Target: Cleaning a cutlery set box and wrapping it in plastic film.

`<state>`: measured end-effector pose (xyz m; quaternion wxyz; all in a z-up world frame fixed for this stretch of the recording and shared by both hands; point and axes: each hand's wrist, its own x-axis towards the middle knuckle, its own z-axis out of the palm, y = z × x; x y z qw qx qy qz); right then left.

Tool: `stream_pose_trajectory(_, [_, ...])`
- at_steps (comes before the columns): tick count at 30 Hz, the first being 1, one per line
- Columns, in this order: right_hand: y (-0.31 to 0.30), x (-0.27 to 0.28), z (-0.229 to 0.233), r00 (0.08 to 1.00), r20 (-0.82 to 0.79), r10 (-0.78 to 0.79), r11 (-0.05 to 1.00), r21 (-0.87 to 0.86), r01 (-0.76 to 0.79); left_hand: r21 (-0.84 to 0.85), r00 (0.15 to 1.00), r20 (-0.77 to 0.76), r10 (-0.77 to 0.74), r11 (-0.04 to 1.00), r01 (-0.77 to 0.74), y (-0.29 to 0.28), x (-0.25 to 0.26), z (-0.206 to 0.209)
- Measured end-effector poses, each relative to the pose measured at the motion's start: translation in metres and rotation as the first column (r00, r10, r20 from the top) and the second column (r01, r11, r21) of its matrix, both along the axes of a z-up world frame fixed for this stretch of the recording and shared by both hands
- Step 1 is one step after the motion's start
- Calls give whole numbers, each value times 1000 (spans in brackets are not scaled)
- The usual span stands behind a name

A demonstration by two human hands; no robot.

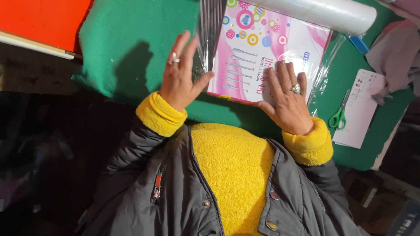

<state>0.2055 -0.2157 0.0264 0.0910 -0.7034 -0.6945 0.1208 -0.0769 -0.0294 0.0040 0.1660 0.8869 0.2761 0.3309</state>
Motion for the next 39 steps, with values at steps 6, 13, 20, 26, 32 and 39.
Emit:
stream_pose_trajectory(6, [-38, 26, -6, 978, 10, -210, 974, 91, 208, -113, 993, -8, 118, 987, -118, 16, -18, -17])
stream_pose_trajectory(13, [-80, 39, -3, 905, -217, -365, 848, 324, 420, -468, 971, 109, 213, 873, -139, 52, -24, -42])
stream_pose_trajectory(20, [-91, 64, -22, 843, -305, -442, 792, 308, 527, -75, 994, 80, 72, 995, -66, 127, 9, -59])
stream_pose_trajectory(26, [-86, 99, -31, 673, -599, -435, 741, 187, 645, -81, 996, 84, 23, 997, -17, 155, 50, -69])
stream_pose_trajectory(32, [-62, 123, -50, 508, -680, -529, 693, 0, 721, -82, 995, -73, 63, 994, -68, 164, 72, -68])
stream_pose_trajectory(39, [-29, 143, -51, 412, -774, -480, 727, -88, 681, -148, 995, -69, 68, 986, -77, 155, 79, -57])
